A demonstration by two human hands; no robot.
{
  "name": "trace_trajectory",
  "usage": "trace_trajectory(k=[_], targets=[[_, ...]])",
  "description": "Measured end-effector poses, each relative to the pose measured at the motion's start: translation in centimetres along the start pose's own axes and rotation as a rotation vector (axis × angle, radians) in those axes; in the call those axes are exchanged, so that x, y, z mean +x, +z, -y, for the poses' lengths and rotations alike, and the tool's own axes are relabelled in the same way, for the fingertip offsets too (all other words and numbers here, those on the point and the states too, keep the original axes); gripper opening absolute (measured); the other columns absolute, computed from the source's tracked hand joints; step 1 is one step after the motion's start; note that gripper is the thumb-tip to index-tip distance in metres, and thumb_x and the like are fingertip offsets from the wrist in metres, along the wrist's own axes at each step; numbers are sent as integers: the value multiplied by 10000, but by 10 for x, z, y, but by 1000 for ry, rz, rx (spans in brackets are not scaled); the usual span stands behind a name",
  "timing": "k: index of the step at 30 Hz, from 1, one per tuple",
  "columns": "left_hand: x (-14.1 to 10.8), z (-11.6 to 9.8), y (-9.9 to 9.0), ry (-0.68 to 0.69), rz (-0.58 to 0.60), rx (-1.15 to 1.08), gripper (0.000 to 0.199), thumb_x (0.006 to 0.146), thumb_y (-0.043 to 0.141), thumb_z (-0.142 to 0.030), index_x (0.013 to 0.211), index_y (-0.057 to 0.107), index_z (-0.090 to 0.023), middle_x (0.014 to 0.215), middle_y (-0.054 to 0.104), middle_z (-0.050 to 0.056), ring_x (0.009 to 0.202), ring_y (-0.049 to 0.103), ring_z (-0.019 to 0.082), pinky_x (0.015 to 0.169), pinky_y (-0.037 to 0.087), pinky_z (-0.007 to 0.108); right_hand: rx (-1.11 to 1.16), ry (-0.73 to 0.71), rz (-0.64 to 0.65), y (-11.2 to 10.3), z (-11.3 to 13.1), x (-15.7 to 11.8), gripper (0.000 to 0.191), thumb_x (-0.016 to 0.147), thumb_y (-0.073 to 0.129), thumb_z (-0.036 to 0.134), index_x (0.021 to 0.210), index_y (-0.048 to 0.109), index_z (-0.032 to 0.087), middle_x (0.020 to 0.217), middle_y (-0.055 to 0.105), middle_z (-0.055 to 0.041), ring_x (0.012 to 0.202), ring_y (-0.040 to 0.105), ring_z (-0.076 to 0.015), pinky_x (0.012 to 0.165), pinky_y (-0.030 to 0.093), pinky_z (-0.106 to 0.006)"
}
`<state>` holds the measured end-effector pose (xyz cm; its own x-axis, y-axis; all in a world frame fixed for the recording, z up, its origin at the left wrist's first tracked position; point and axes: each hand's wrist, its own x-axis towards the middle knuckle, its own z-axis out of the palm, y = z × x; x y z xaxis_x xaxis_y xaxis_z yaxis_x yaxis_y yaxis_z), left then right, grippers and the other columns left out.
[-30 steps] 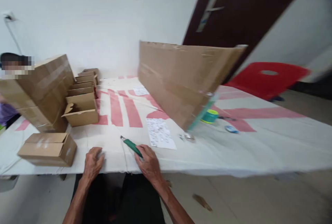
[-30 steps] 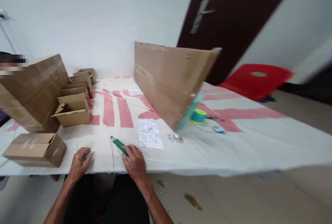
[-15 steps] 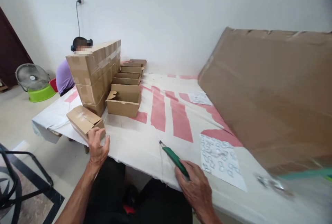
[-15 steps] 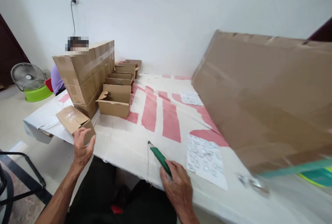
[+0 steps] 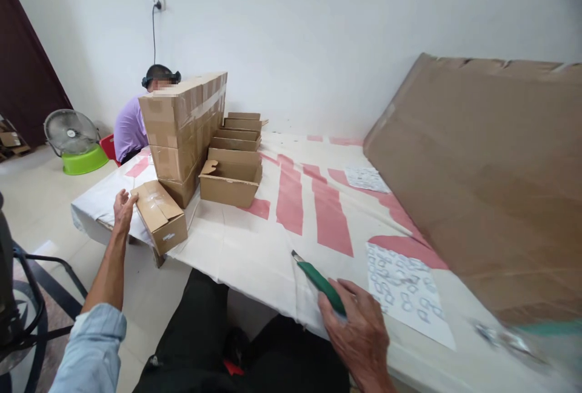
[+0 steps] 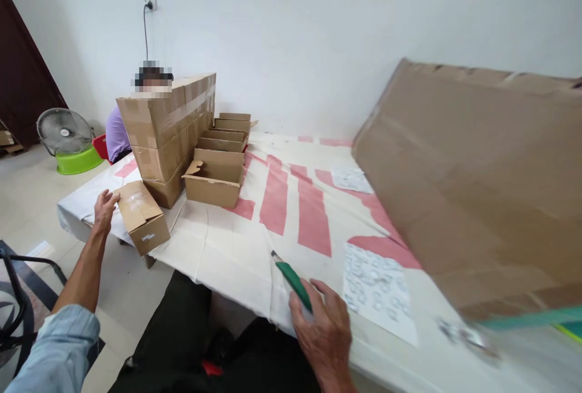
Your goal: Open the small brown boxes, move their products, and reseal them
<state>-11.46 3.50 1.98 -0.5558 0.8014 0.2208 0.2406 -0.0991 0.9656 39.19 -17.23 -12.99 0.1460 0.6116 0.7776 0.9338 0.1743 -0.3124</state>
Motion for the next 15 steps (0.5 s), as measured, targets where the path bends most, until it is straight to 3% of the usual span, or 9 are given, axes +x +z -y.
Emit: trace_trajectory(k=[2, 4, 6, 9, 11, 12, 15], targets=[[14, 2, 6, -11, 81, -8, 556, 723, 722, -601, 1048, 642, -158, 1055, 688, 100, 1069, 648, 295, 895, 542, 409, 125, 64, 6, 3, 21, 10, 305, 1000, 591, 380, 1191, 736, 191, 1135, 711, -156, 1073, 681, -331, 1000, 553, -529], [10, 4, 15, 1, 133, -13, 577, 735, 664, -702, 943, 622, -165, 926, 666, 63, 952, 635, 261, 832, 534, 383, 290, 155, 57, 8, 46, 21, 342, 992, 609, 439, 1217, 728, 210, 1159, 711, -147, 1077, 692, -324, 977, 578, -526], [-12, 9, 24, 28, 167, -6, 591, 753, 626, -760, 882, 592, -184, 866, 636, 37, 918, 608, 246, 826, 520, 373, 474, 286, 157, 12, 72, 31, 418, 983, 623, 494, 1290, 697, 221, 1242, 705, -149, 1085, 707, -315, 926, 611, -507], [-68, 18, 32, 61, 271, 11, 547, 786, 665, -737, 868, 606, -200, 850, 639, 21, 931, 602, 244, 864, 515, 371, 716, 470, 317, 13, 105, 46, 577, 988, 607, 551, 1470, 586, 234, 1473, 624, -170, 1264, 671, -329, 960, 616, -490], [-108, 24, 33, 80, 423, 9, 492, 813, 717, -658, 995, 674, -202, 946, 694, 33, 984, 632, 252, 899, 528, 379, 800, 535, 372, 11, 117, 56, 663, 984, 595, 590, 1543, 525, 241, 1577, 552, -170, 1390, 596, -343, 1034, 586, -501], [-125, 26, 32, 110, 564, 6, 501, 830, 737, -608, 1135, 680, -215, 1065, 714, 52, 1065, 643, 267, 924, 536, 389, 801, 557, 381, 10, 119, 61, 696, 972, 604, 607, 1557, 515, 242, 1604, 528, -166, 1429, 562, -349, 1067, 567, -507], [-155, 34, 30, 141, 902, -19, 717, 761, 858, -479, 1393, 599, -259, 1399, 642, 111, 1321, 591, 329, 1015, 539, 441, 692, 615, 367, 6, 109, 72, 768, 894, 688, 640, 1528, 570, 223, 1601, 540, -161, 1468, 514, -372, 1138, 514, -524]])
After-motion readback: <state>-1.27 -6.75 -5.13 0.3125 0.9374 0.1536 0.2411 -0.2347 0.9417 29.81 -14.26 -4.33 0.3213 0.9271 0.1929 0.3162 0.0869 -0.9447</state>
